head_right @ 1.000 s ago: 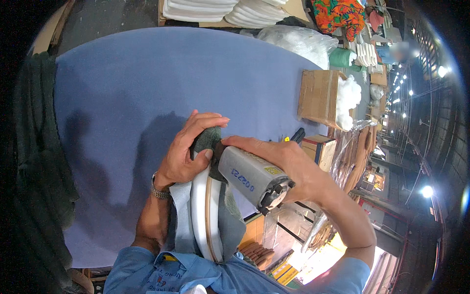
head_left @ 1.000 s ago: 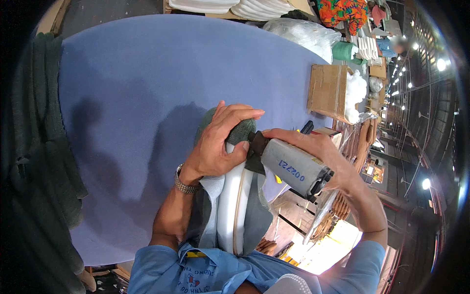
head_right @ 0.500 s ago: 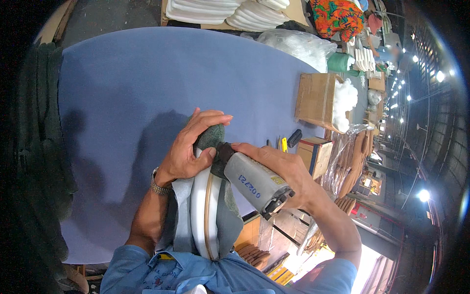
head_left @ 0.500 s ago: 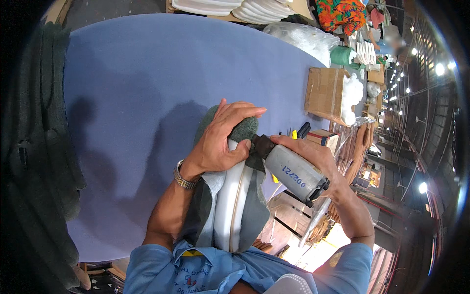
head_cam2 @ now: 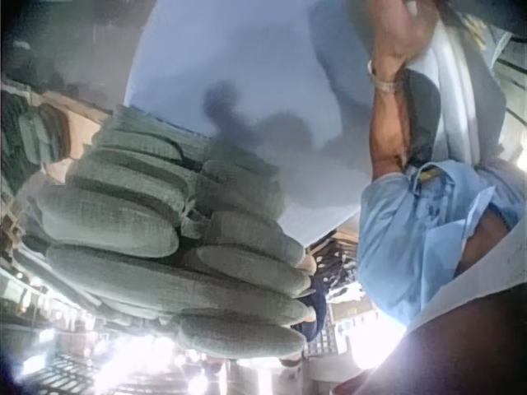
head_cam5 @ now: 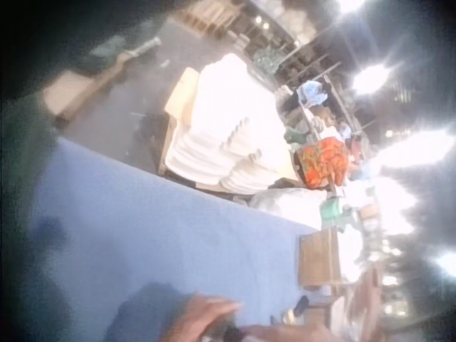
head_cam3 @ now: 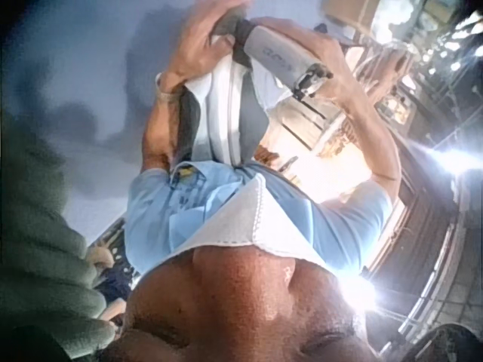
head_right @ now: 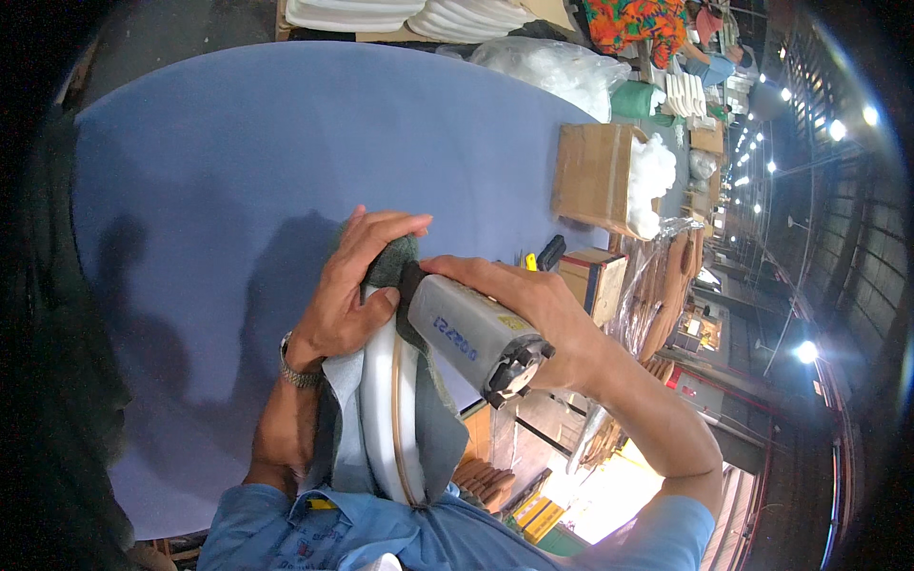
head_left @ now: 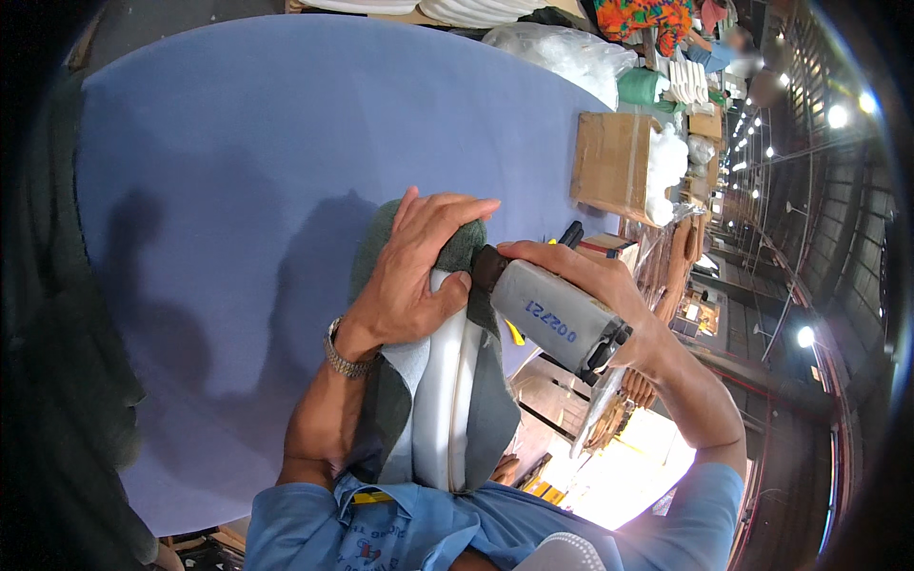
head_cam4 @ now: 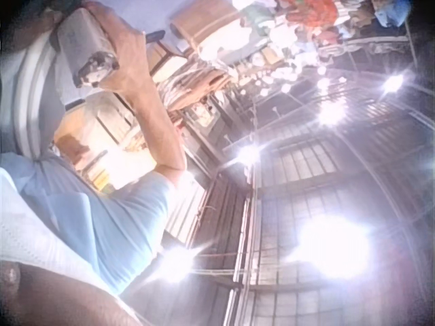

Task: The person assembles a cushion by folding green fabric over a white foam core and securing it with a staple gun. They trim excess fabric with a utility knife and scissors, then place the finished cushion on a stack of similar items.

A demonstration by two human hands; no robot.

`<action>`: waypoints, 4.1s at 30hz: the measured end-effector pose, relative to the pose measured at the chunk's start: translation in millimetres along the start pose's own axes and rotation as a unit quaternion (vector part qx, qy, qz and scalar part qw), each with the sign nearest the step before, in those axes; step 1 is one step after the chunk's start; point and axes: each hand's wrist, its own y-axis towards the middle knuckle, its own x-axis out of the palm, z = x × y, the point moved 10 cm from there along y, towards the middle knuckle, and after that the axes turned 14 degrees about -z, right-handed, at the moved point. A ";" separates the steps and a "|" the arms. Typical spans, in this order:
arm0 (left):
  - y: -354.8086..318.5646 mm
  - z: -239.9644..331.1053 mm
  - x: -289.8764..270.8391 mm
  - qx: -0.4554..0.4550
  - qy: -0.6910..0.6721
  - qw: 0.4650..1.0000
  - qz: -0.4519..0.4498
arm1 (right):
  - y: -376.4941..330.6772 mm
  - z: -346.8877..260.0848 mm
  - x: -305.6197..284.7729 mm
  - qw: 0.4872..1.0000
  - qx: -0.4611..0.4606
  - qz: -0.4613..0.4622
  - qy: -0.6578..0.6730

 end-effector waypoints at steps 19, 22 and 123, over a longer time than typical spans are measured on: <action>-11.5 6.4 -13.6 -0.033 -0.070 0.995 -0.061 | -58.8 39.9 61.5 0.955 -0.043 0.263 0.134; -11.2 17.9 -14.0 -0.045 -0.063 0.994 -0.076 | -45.5 108.0 124.2 0.928 0.092 0.284 0.223; -19.5 33.9 -28.0 0.022 0.003 0.999 0.032 | 64.1 16.9 94.0 0.805 -0.209 0.308 0.461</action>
